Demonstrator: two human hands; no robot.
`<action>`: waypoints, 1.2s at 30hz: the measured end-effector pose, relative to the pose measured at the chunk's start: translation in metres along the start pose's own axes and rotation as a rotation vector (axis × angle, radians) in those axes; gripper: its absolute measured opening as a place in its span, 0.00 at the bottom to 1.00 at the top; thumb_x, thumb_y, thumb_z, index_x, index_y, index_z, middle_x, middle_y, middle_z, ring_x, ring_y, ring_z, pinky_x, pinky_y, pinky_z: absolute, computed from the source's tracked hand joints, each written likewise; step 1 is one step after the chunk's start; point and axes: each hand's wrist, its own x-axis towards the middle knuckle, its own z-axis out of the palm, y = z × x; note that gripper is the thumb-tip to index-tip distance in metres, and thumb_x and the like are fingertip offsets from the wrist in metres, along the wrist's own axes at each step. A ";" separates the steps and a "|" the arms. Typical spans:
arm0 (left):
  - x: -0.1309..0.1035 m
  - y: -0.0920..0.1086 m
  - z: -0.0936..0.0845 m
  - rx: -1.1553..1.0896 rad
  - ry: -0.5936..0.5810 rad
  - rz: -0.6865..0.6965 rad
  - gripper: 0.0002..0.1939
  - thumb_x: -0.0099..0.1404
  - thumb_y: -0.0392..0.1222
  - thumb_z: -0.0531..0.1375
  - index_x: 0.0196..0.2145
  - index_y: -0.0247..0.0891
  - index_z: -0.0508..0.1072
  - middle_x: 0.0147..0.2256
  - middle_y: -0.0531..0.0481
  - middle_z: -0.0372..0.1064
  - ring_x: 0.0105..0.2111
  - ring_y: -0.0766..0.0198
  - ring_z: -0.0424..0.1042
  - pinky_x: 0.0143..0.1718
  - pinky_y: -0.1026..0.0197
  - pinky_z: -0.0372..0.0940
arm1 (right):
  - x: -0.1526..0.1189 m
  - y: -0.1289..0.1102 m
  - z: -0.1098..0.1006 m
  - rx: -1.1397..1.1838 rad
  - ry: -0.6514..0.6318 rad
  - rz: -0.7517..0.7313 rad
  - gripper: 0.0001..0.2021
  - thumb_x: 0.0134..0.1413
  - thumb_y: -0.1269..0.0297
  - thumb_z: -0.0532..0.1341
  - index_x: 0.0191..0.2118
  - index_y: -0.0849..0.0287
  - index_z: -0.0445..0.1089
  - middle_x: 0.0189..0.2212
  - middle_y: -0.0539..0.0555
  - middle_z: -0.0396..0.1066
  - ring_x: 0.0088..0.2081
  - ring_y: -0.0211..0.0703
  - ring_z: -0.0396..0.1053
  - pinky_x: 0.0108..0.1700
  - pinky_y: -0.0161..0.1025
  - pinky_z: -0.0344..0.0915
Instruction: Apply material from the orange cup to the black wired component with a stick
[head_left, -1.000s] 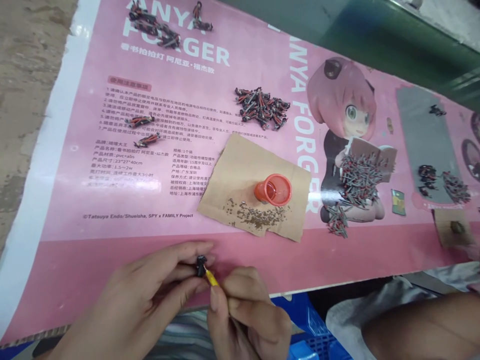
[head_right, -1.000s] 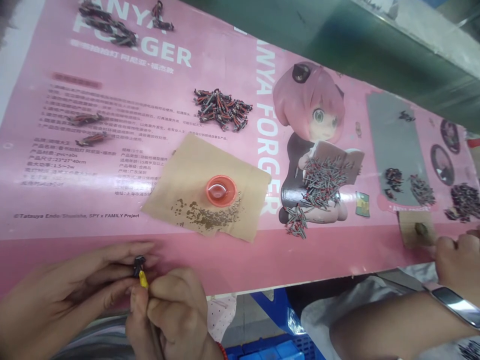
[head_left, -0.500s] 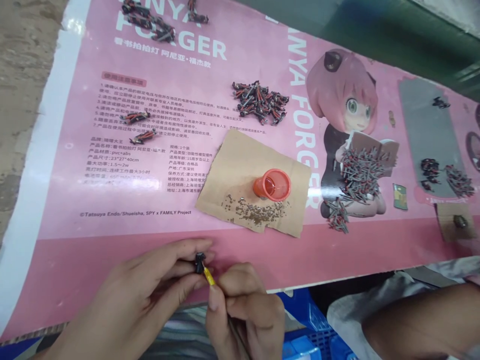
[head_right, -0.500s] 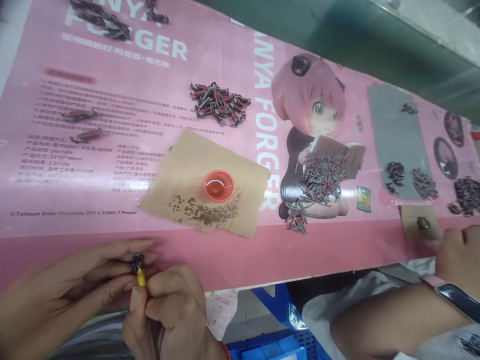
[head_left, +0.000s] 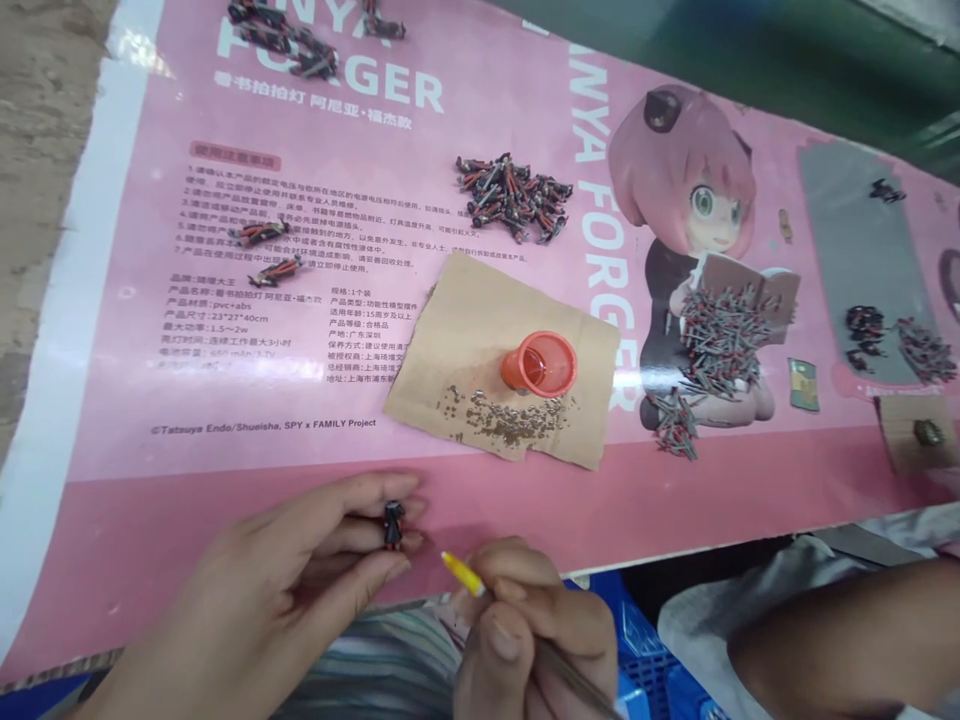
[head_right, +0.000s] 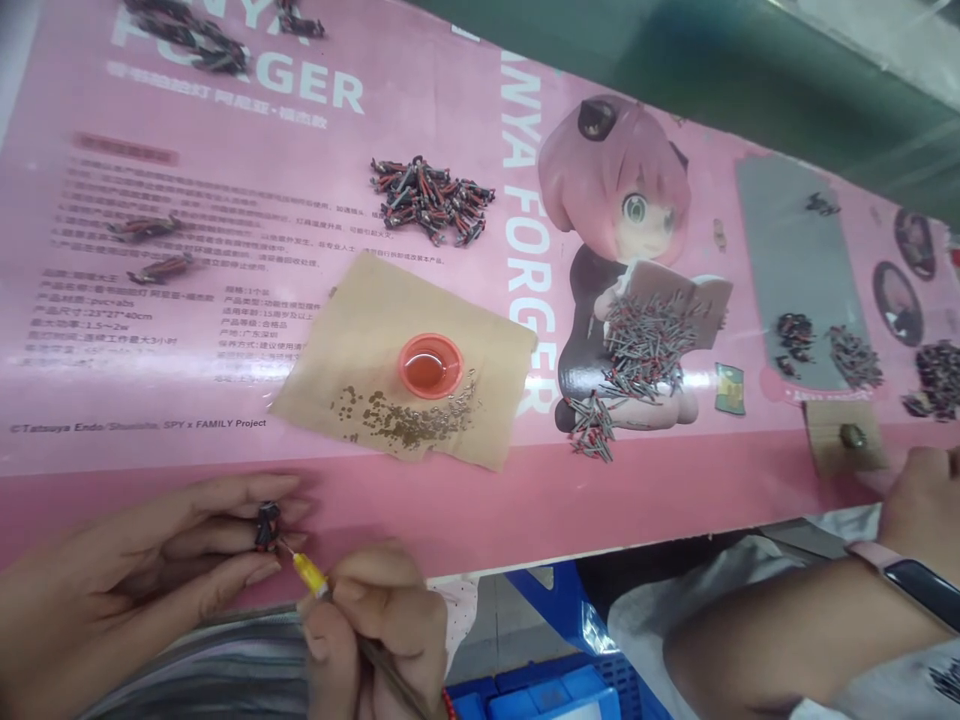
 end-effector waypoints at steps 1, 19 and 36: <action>0.000 -0.001 0.001 0.043 0.004 0.020 0.20 0.60 0.57 0.72 0.50 0.55 0.86 0.34 0.54 0.89 0.41 0.48 0.90 0.35 0.63 0.84 | 0.002 -0.001 0.004 -0.044 0.030 -0.009 0.10 0.79 0.65 0.57 0.39 0.55 0.64 0.25 0.43 0.68 0.22 0.28 0.63 0.24 0.24 0.66; 0.003 -0.023 -0.006 -0.178 -0.140 0.169 0.20 0.71 0.45 0.68 0.51 0.78 0.83 0.39 0.73 0.87 0.34 0.69 0.88 0.36 0.76 0.79 | 0.016 -0.012 -0.002 -0.194 -0.222 0.082 0.21 0.79 0.62 0.55 0.28 0.55 0.61 0.19 0.43 0.64 0.18 0.27 0.59 0.19 0.25 0.56; -0.005 -0.027 -0.009 0.041 -0.036 0.153 0.14 0.67 0.50 0.70 0.47 0.73 0.84 0.42 0.72 0.88 0.38 0.67 0.89 0.41 0.78 0.76 | 0.010 0.004 -0.004 0.012 0.129 -0.081 0.05 0.78 0.63 0.59 0.44 0.54 0.68 0.24 0.44 0.70 0.21 0.32 0.65 0.22 0.29 0.64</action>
